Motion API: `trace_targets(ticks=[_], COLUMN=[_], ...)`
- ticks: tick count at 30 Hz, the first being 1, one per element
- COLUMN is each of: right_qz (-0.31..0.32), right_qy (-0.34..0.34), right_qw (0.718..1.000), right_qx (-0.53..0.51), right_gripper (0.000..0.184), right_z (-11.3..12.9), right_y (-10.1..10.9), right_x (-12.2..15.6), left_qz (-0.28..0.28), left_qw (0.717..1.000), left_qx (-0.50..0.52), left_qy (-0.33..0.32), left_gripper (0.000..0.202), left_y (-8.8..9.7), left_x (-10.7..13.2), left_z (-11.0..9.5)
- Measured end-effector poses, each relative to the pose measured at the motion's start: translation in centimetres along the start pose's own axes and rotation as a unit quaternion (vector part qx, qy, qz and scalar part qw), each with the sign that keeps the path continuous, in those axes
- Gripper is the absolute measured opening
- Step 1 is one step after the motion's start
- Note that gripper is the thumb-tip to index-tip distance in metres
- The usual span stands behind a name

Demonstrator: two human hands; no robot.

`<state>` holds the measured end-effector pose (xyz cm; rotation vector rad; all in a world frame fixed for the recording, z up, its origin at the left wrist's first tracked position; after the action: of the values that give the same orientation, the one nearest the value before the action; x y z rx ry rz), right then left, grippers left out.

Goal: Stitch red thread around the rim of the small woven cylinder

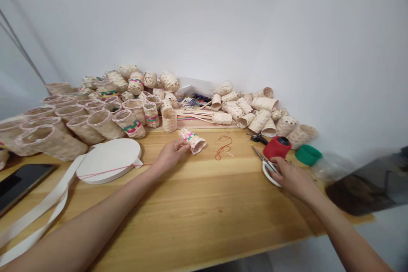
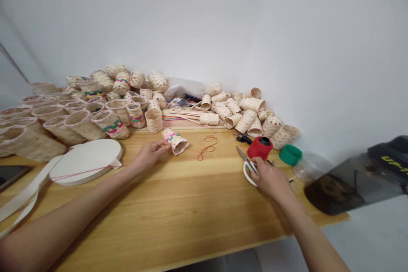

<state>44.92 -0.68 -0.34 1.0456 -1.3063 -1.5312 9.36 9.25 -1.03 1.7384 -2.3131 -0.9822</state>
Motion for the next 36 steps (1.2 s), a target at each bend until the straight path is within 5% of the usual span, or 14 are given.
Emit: trace_targets(ticks=[2, 5, 8, 11, 16, 23, 31, 36], right_qz=[0.049, 0.189, 0.278, 0.326, 0.404, 0.43, 0.425, 0.405], right_qy=[-0.011, -0.008, 0.003, 0.039, 0.049, 0.035, 0.022, 0.03], right_qw=[0.988, 0.887, 0.795, 0.745, 0.715, 0.658, 0.639, 0.655], right_qx=[-0.149, -0.422, -0.539, -0.58, -0.569, -0.617, -0.641, -0.637], right_gripper=[0.044, 0.066, 0.064, 0.053, 0.057, 0.051, 0.046, 0.043], right_z=[1.2, 5.4, 10.7, 15.2, 18.6, 18.7, 19.2, 19.5], right_y=[0.4, -0.2, -0.8, -1.4, -3.1, -5.0, -5.5, -5.2], right_x=[0.9, 3.0, 4.8, 5.4, 5.6, 5.6, 5.3, 5.2], left_qz=[-0.01, -0.02, -0.023, -0.019, -0.006, 0.002, 0.009, 0.022], left_qw=[1.0, 1.0, 1.0, 1.0, 1.0, 1.0, 0.999, 0.997], left_qx=[0.004, 0.009, 0.01, 0.012, 0.016, 0.02, 0.015, 0.023], left_qy=[0.003, 0.004, 0.005, 0.0, -0.009, -0.023, -0.041, -0.068], left_gripper=[0.034, 0.031, 0.03, 0.03, 0.031, 0.031, 0.031, 0.028], left_y=[0.2, 0.5, 0.6, 0.5, 0.2, 0.0, -0.2, -0.6], left_x=[0.0, 0.0, -0.1, -0.1, -0.2, -0.2, 0.0, -0.2], left_z=[-0.1, -0.2, 0.0, 0.2, 0.5, 0.2, -0.4, -0.6])
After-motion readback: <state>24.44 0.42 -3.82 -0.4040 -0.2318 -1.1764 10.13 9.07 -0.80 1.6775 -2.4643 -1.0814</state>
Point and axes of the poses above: each hand's wrist, its own x-axis away from the middle knuckle, its own y-axis out of the back of the hand, z = x × y, the point moved 9 cm from there along -x, towards the middle knuckle, and after that the axes turned 10 degrees about -y, right-handed, at the moved point
